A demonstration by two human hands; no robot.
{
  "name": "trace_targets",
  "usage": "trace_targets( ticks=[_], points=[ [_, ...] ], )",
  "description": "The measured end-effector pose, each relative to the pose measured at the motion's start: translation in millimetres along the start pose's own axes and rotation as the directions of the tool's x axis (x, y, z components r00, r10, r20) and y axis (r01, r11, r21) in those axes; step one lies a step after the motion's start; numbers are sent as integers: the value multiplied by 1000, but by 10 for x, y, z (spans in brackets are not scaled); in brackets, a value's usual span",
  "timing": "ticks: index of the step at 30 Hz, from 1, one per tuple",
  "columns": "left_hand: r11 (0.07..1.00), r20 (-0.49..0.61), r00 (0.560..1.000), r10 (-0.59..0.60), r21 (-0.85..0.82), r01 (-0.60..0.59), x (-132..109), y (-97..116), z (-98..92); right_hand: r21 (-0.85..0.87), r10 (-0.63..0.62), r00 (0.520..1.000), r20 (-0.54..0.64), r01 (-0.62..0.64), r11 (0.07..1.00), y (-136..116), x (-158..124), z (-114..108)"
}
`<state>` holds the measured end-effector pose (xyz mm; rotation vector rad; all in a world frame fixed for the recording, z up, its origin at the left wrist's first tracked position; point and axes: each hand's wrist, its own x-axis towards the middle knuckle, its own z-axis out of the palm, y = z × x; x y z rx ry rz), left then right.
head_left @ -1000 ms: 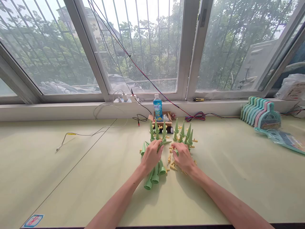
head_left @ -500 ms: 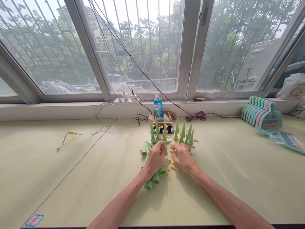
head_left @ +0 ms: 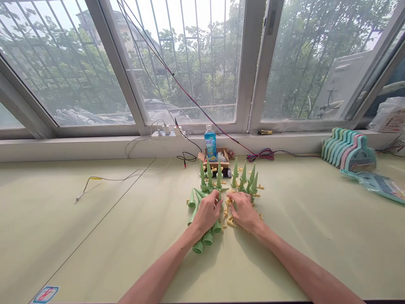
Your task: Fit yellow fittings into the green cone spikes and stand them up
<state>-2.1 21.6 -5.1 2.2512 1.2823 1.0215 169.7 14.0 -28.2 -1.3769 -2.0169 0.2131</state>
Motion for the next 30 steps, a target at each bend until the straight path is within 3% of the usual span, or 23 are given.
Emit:
trace_targets(
  ticks=[30],
  points=[
    [997, 36, 999, -23, 77, 20, -6, 3, 3, 76, -13, 996, 83, 6, 997, -43, 7, -29]
  ],
)
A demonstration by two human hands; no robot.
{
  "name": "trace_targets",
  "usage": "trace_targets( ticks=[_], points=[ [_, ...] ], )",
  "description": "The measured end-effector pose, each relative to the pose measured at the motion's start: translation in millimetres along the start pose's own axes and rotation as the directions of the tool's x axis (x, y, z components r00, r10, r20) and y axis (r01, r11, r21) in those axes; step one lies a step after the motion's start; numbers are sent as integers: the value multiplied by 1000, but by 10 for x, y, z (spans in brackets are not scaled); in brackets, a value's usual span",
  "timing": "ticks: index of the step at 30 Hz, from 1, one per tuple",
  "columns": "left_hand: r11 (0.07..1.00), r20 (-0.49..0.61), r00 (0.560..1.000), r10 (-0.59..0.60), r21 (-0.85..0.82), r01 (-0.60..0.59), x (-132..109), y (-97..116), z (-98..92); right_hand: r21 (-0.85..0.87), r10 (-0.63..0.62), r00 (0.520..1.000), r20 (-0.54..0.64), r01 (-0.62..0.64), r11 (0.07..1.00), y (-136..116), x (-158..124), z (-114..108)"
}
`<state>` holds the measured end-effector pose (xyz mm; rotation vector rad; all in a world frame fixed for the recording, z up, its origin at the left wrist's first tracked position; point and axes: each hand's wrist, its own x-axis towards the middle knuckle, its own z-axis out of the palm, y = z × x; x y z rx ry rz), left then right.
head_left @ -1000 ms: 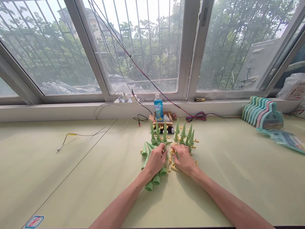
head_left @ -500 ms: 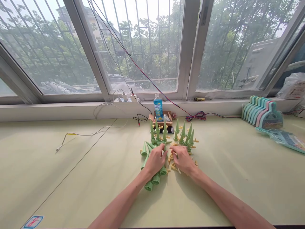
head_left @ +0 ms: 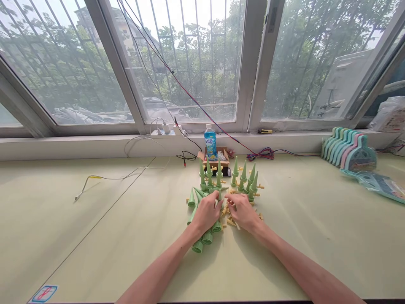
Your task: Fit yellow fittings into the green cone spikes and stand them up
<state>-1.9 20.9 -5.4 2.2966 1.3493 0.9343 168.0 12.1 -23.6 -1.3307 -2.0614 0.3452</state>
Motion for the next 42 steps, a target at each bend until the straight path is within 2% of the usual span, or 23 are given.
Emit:
trace_targets(
  ticks=[9, 30, 42],
  points=[
    [1000, 1, 1000, 9, -14, -9, -3, -2, -4, -6, -35, 999, 13, 35, 999, -4, -7, 4],
    [1000, 26, 1000, 2, 16, -2, 5, 2, -5, -5, 31, 999, 16, -30, 1000, 59, 18, 46],
    [1000, 18, 1000, -10, 4, 10, 1, -13, 9, -105, 26, 1000, 12, -24, 994, 90, 12, 89]
  ],
)
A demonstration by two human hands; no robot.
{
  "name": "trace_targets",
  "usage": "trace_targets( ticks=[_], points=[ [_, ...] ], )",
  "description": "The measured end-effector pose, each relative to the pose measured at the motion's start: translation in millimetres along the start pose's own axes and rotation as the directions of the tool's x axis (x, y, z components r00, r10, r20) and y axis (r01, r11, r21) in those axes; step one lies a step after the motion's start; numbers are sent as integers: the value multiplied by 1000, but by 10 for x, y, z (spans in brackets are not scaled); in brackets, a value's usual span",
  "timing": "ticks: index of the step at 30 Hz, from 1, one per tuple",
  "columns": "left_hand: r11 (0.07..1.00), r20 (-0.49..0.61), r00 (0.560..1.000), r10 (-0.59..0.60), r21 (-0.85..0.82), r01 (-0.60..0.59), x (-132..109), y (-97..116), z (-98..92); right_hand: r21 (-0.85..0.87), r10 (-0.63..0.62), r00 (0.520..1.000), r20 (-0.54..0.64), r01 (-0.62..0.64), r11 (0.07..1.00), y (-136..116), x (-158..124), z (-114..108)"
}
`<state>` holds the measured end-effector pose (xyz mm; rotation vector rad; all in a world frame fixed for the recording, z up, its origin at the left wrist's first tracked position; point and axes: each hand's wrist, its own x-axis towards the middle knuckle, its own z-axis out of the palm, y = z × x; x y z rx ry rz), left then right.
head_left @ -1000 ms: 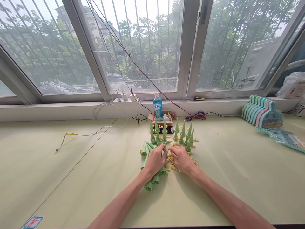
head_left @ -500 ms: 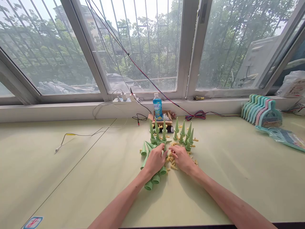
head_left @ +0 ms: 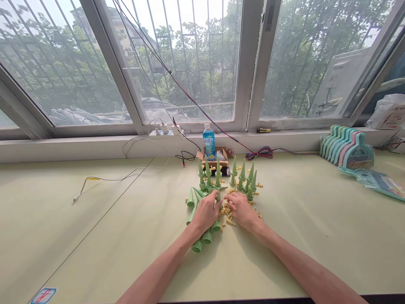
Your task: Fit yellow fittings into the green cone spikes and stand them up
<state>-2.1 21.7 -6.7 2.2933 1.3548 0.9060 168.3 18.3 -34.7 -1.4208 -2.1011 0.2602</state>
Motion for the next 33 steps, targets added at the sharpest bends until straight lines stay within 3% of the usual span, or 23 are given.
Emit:
trace_targets(
  ticks=[11, 24, 33],
  points=[
    [999, -34, 999, -13, -45, 11, -7, -7, -10, -17, 13, 999, 44, -12, 1000, -23, -7, -27],
    [984, -149, 987, -55, -179, 28, -3, 14, -29, 11, -1, 1000, -14, 1, 1000, -14, -11, -10],
    [963, -193, 975, -108, -263, 55, 16, 63, -60, 130, 29, 995, -98, -16, 991, -54, -12, -47]
  ],
)
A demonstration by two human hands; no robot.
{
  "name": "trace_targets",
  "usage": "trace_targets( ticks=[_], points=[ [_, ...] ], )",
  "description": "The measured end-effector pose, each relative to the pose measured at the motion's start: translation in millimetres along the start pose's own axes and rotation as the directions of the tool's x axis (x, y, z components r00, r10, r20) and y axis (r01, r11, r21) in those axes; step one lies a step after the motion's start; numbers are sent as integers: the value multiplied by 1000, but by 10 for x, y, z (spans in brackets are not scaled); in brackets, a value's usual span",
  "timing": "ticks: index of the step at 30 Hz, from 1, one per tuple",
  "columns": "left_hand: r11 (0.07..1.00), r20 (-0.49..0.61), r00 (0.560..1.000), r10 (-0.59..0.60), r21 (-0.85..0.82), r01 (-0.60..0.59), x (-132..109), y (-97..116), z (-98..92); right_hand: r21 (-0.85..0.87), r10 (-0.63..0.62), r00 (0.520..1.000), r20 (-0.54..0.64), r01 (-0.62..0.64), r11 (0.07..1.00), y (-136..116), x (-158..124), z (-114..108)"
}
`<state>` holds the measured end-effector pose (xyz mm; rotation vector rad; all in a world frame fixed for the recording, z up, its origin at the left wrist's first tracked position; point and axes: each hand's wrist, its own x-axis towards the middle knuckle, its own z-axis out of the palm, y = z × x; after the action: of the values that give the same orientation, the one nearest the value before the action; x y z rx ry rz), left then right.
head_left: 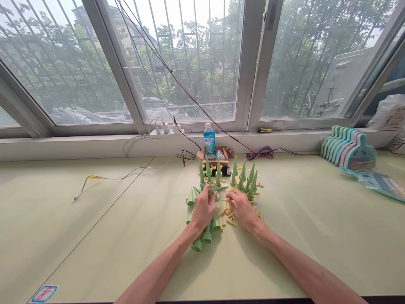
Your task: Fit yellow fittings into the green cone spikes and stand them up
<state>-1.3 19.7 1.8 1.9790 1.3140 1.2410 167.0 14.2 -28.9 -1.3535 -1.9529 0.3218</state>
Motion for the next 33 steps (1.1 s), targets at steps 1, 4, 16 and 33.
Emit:
trace_targets(
  ticks=[1, 4, 16, 33],
  points=[
    [1000, -1, 1000, -10, -6, 10, 2, 5, -3, 24, -6, 1000, -18, 6, 1000, -7, 2, -6],
    [999, -8, 999, -35, -24, 35, 9, 10, -9, 96, -32, 997, -68, 39, 995, -29, 10, -25],
    [983, 51, 994, -93, -151, 100, 12, -3, 0, 238, -122, 982, -143, 154, 959, -126, 18, -78],
    [947, 57, 987, -150, -278, 160, 22, -68, 26, 247, -207, 958, -200, 254, 935, -114, 31, -68]
  ],
)
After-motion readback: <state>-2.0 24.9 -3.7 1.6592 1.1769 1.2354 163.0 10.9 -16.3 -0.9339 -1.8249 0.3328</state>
